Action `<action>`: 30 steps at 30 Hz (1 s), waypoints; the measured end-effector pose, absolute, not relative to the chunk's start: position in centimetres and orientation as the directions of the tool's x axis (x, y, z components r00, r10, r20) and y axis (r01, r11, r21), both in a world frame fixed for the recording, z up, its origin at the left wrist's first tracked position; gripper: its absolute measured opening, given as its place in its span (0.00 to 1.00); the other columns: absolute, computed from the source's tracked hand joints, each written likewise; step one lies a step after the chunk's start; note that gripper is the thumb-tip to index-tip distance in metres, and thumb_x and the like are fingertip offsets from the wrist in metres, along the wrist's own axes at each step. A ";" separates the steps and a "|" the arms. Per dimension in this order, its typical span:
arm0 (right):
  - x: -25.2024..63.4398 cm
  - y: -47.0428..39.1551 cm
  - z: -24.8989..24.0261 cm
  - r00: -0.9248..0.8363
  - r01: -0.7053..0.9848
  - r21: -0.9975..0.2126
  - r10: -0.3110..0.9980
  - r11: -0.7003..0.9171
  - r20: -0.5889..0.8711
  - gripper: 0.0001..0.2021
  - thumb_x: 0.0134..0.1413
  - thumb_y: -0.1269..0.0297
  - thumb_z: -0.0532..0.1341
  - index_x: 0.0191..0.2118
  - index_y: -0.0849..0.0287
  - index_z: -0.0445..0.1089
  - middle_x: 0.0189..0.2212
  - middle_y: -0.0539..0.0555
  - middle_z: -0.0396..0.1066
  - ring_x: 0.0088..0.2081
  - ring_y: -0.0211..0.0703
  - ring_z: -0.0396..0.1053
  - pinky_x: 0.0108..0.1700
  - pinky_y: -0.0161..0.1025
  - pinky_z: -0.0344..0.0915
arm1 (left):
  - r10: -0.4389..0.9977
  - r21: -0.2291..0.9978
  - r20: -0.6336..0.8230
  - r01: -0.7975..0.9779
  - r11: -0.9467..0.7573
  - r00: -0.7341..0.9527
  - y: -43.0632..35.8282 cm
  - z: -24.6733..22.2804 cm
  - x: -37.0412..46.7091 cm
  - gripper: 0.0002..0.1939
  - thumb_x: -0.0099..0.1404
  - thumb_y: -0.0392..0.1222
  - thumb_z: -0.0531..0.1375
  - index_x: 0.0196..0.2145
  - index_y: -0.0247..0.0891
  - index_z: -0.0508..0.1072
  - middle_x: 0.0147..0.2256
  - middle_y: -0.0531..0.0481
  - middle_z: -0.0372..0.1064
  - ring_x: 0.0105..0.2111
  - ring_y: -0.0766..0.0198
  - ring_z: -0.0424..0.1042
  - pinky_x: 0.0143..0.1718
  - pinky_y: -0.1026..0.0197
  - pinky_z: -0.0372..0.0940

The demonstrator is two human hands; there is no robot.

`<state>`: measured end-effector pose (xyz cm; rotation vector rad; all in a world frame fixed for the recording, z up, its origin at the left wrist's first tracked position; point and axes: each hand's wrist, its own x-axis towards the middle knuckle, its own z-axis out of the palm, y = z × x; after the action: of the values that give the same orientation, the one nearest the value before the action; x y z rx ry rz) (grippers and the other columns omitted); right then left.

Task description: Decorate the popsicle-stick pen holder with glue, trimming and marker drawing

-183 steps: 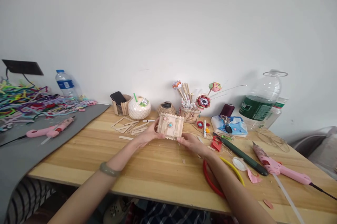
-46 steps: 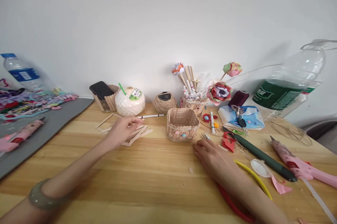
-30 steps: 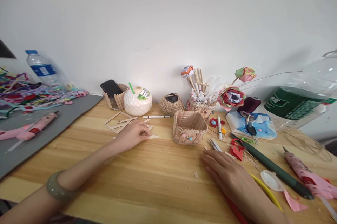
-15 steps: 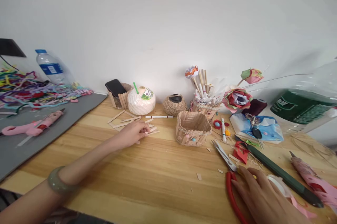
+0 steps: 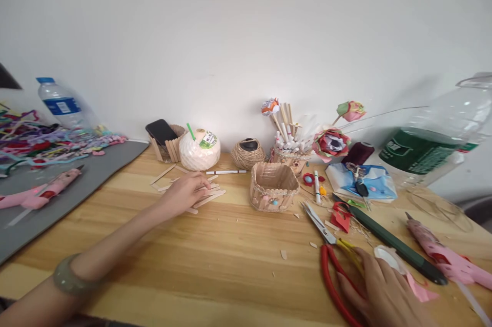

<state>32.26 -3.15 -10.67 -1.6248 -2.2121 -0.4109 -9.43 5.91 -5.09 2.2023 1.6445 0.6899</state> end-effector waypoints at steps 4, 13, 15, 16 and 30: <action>31.3 -2.9 -9.9 0.059 0.961 -0.276 0.958 0.022 0.280 0.22 0.49 0.51 0.56 0.42 0.65 0.66 0.36 0.67 0.73 0.39 0.61 0.72 0.39 0.52 0.68 | 0.928 0.498 0.229 0.784 -0.370 0.292 4.8 -4.8 -8.2 0.11 0.64 0.41 0.51 0.32 0.38 0.73 0.38 0.46 0.72 0.42 0.54 0.69 0.45 0.55 0.60; 31.8 -4.3 -5.8 0.262 0.418 -0.908 0.960 -0.018 0.102 0.18 0.35 0.54 0.67 0.35 0.55 0.70 0.32 0.54 0.74 0.36 0.52 0.72 0.34 0.40 0.71 | 0.588 0.496 0.059 0.487 -0.719 0.807 -1.0 -3.6 -1.1 0.18 0.68 0.36 0.49 0.54 0.44 0.67 0.55 0.50 0.67 0.55 0.59 0.64 0.59 0.55 0.53; 32.3 -4.8 -5.2 0.334 0.314 -0.949 0.933 0.021 0.131 0.14 0.35 0.54 0.68 0.29 0.56 0.69 0.26 0.52 0.70 0.30 0.49 0.69 0.29 0.38 0.69 | 0.505 0.494 -0.103 0.485 -0.721 0.857 -1.7 -3.0 0.7 0.23 0.68 0.41 0.51 0.60 0.38 0.58 0.60 0.44 0.57 0.60 0.55 0.56 0.62 0.50 0.49; 32.5 -5.0 -5.0 0.340 0.276 -0.960 0.931 0.035 0.132 0.13 0.35 0.55 0.67 0.26 0.56 0.68 0.24 0.51 0.68 0.28 0.47 0.68 0.29 0.38 0.69 | 0.481 0.491 -0.179 0.501 -0.712 0.858 -1.8 -2.8 1.5 0.25 0.68 0.41 0.51 0.61 0.34 0.56 0.61 0.41 0.54 0.61 0.53 0.54 0.61 0.48 0.49; 32.5 -7.2 -7.2 0.206 0.404 -0.900 0.943 0.162 0.262 0.12 0.53 0.55 0.58 0.25 0.55 0.62 0.19 0.50 0.62 0.22 0.42 0.62 0.24 0.37 0.63 | 0.676 0.510 0.126 0.537 -0.672 0.726 6.4 -5.9 14.6 0.15 0.67 0.34 0.49 0.41 0.38 0.74 0.43 0.44 0.73 0.45 0.56 0.70 0.48 0.55 0.63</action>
<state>32.47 -7.21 -7.23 -1.4231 -1.3777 0.6433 14.63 6.40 -5.87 2.4852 0.9280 0.4253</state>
